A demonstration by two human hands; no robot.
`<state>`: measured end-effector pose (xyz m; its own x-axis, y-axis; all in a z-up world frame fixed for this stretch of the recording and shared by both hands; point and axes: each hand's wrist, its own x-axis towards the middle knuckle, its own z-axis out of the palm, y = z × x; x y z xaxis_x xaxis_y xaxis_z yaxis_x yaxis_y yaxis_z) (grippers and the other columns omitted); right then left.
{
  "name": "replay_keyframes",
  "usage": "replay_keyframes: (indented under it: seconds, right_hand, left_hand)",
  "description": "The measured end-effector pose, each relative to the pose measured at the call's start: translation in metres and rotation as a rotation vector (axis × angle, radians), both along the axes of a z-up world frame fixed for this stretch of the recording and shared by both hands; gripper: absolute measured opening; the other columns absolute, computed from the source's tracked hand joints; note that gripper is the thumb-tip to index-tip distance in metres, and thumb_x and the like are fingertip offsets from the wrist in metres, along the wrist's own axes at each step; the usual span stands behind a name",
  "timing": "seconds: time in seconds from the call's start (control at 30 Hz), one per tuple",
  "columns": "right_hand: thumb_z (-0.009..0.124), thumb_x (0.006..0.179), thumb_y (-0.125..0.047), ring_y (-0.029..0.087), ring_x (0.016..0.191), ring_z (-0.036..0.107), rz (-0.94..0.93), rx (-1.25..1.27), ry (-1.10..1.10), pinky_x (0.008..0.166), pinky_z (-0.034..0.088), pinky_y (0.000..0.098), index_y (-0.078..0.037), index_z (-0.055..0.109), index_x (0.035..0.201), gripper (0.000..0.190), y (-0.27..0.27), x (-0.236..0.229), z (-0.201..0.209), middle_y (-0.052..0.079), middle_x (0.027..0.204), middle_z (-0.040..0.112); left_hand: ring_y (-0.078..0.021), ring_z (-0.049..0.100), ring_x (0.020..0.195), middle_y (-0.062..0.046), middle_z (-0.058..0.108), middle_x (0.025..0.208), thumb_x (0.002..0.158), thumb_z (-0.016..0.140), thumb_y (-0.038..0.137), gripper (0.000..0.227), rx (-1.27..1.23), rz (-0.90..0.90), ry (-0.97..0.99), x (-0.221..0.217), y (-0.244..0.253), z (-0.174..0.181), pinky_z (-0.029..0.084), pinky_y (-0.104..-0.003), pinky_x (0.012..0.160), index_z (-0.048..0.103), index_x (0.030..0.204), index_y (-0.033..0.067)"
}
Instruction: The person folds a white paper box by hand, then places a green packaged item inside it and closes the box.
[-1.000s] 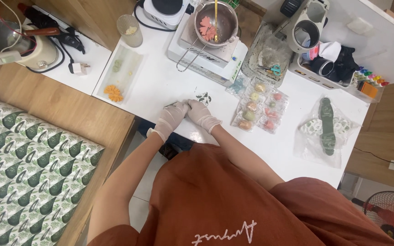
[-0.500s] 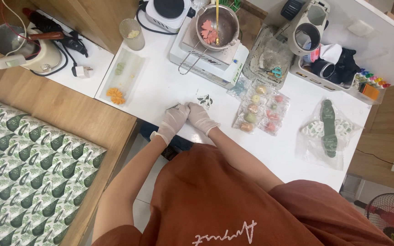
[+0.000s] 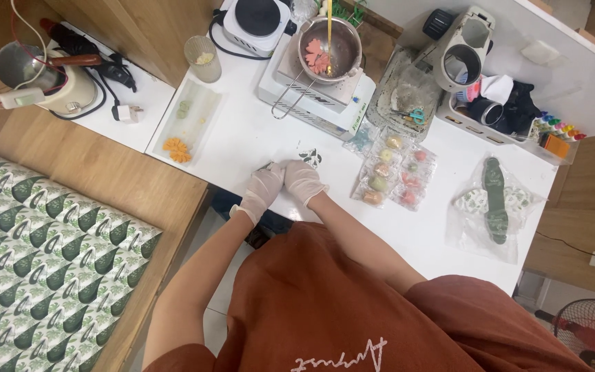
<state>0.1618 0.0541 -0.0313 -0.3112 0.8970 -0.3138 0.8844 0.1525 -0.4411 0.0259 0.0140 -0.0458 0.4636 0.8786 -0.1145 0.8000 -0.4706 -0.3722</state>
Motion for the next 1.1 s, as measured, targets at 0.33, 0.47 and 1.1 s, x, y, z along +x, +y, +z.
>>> replay_keyframes:
  seconds: [0.33,0.47,1.1]
  right_hand:
    - [0.056,0.092,-0.018,0.039,0.086,0.072,0.05,-0.135,-0.106,0.078,0.058,0.0467,-0.005,0.075,0.101,0.024,-0.002,0.017,0.01,0.023,0.091,0.073]
    - [0.054,0.101,-0.029,0.038,0.096,0.07,-0.085,-0.295,-0.095,0.09,0.054,0.0434,-0.002,0.074,0.104,0.034,0.0,0.023,0.049,0.025,0.099,0.071]
    - [0.072,0.094,-0.017,0.023,0.114,0.06,-0.017,-0.043,0.574,0.101,0.053,0.0324,-0.018,0.07,0.129,0.035,-0.025,0.015,0.06,0.01,0.128,0.055]
  left_hand:
    - [-0.017,0.068,0.062,-0.007,0.062,0.097,0.091,0.061,0.012,0.026,-0.081,-0.034,-0.186,-0.014,0.002,0.026,0.055,-0.031,0.055,0.058,0.117,0.0117]
    - [-0.0179,0.068,0.064,-0.007,0.063,0.095,0.089,0.062,0.023,0.03,-0.047,0.048,-0.348,-0.02,-0.002,0.062,0.055,-0.031,0.054,0.058,0.115,0.007]
    - [-0.0302,0.064,0.101,-0.018,0.052,0.131,0.101,0.057,0.012,0.046,0.081,0.922,-1.538,-0.025,-0.065,0.079,0.055,-0.041,0.083,0.045,0.144,0.0008]
